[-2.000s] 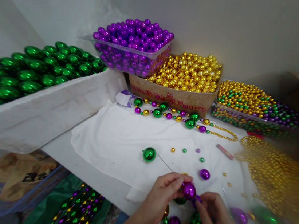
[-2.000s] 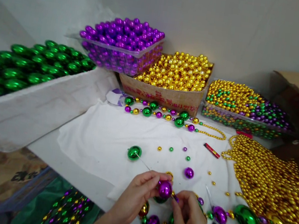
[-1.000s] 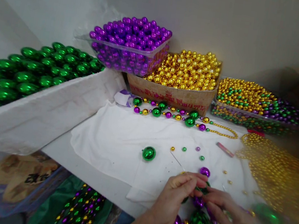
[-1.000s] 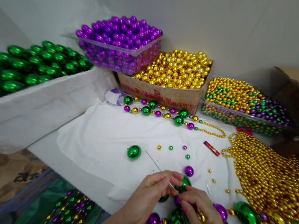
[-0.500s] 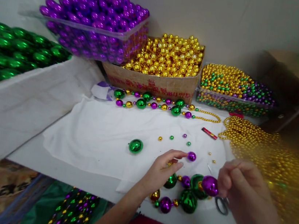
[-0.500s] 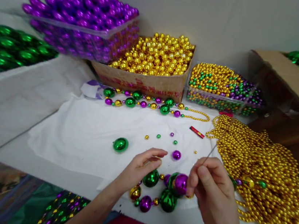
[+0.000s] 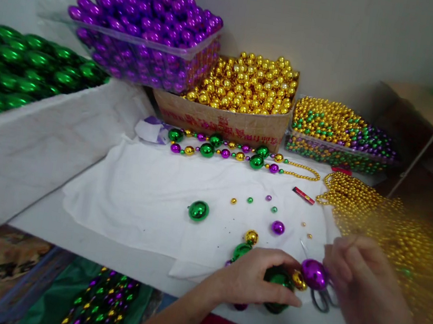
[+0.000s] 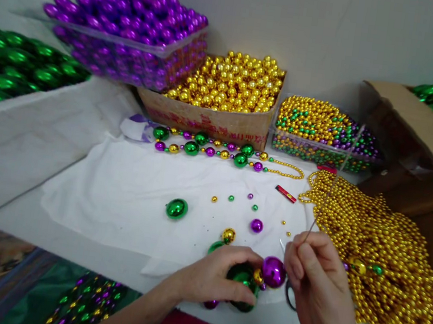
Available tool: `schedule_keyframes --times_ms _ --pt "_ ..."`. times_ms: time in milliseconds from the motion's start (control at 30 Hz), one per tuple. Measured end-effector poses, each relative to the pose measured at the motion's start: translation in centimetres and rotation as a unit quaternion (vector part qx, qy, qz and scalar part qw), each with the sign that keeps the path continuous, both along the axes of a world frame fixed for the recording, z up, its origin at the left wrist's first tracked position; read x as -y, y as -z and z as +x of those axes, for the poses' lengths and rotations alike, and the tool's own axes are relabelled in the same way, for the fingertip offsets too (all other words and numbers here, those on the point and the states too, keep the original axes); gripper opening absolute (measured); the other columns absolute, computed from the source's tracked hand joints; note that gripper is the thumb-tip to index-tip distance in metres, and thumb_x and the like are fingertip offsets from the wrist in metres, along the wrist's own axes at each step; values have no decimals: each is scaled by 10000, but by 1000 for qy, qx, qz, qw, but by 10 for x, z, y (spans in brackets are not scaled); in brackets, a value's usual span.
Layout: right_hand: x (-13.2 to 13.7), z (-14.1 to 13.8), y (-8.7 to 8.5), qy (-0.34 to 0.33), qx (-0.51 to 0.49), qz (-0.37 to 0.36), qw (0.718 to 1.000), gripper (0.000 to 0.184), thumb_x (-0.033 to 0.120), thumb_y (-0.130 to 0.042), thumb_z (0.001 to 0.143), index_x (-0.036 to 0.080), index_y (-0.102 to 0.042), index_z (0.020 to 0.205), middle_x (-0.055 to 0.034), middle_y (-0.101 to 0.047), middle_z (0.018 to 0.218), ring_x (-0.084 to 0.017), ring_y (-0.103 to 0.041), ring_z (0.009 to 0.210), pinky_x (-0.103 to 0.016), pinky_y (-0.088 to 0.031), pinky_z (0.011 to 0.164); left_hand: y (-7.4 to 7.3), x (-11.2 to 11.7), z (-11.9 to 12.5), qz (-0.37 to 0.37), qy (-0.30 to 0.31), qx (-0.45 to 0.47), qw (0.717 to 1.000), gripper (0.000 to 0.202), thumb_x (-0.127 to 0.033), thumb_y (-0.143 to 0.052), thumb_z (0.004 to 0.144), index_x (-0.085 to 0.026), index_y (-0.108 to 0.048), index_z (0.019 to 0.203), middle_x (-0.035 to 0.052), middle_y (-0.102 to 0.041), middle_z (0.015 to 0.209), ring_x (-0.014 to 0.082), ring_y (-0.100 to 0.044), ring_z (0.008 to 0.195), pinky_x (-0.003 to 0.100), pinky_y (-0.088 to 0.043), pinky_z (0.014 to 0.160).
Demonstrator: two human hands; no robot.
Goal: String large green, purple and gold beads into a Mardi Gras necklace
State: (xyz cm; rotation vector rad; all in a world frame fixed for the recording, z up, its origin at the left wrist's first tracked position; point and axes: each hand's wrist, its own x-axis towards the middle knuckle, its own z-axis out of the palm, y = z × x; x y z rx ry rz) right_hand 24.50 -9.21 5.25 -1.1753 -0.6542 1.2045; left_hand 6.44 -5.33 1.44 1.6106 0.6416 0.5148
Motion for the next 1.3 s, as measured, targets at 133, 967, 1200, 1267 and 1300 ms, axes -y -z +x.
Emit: schedule_keyframes --times_ms 133,967,1200,1267,1300 --pt "10 8 7 -8 0 -24 1000 88 325 -635 834 248 -593 834 24 -384 610 -92 -382 542 -184 -343 456 7 8 -4 -15 42 -10 999 458 -394 -731 748 -172 -672 1145 58 -708 996 207 -639 903 240 -451 778" --pt "-17 26 13 44 -189 57 979 156 202 -681 807 188 -529 772 48 -377 642 -43 -368 512 -104 -307 368 24 9 16 -331 -32 31 943 304 -439 -555 826 -138 -592 816 -21 -547 595 61 -444 429 195 -399 481" --pt "-21 42 12 74 -174 95 977 180 153 -684 788 181 -511 745 52 -363 638 -42 -366 509 -103 -314 369 33 -3 13 -372 -60 25 926 315 -457 -563 788 -144 -587 817 -32 -539 592 44 -377 378 233 -468 469" --pt "-21 41 12 73 -172 90 978 165 165 -658 818 180 -510 747 59 -329 625 -35 -305 482 -102 -289 363 34 -5 14 -361 -53 11 931 311 -452 -566 790 -145 -589 830 -24 -557 631 44 -386 393 238 -473 478" --pt "-21 40 13 71 -171 84 979 160 178 -650 830 181 -511 750 61 -321 625 -35 -284 476 -102 -273 358 35 -6 14 -351 -50 1 935 311 -452 -571 788 -145 -591 837 -15 -573 670 47 -404 408 237 -472 481"
